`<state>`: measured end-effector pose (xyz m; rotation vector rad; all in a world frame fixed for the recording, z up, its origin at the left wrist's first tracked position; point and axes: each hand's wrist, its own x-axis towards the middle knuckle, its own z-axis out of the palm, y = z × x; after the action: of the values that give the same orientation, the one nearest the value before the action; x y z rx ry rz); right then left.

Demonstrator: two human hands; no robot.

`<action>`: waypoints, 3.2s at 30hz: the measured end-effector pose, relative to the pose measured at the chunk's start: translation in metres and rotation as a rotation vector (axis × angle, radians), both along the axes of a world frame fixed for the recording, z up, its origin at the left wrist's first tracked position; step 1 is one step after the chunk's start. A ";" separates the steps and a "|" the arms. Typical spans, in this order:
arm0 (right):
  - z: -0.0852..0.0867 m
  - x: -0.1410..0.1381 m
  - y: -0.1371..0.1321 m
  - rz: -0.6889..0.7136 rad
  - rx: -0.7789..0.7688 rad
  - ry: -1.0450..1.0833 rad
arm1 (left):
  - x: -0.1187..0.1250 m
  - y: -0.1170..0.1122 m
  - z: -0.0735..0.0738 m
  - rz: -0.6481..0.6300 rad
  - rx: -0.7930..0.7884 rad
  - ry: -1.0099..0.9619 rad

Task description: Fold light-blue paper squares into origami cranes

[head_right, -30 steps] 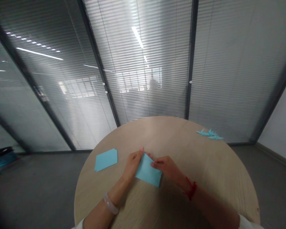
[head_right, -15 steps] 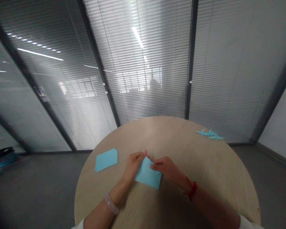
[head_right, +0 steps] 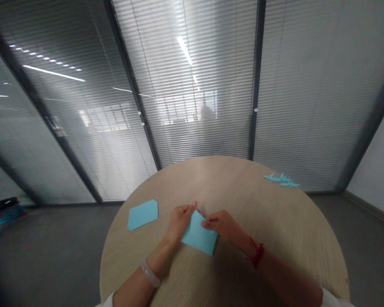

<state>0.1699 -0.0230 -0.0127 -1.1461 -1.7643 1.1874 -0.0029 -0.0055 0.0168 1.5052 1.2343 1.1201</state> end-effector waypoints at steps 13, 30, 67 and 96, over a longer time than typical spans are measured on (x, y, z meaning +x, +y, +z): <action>0.013 0.007 -0.001 -0.031 0.038 -0.058 | 0.000 -0.001 0.001 -0.169 -0.183 -0.094; 0.007 0.007 0.002 -0.012 0.117 -0.111 | -0.001 -0.003 0.003 -0.154 -0.166 -0.195; 0.014 0.000 -0.008 -0.047 0.231 -0.153 | 0.000 -0.004 0.002 -0.124 -0.132 -0.087; 0.021 0.000 -0.010 -0.084 0.206 -0.102 | 0.002 -0.002 0.000 -0.170 -0.108 -0.110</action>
<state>0.1698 -0.0327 0.0084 -1.1626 -1.8470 0.8890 -0.0008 -0.0076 0.0167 1.4198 1.0549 0.9951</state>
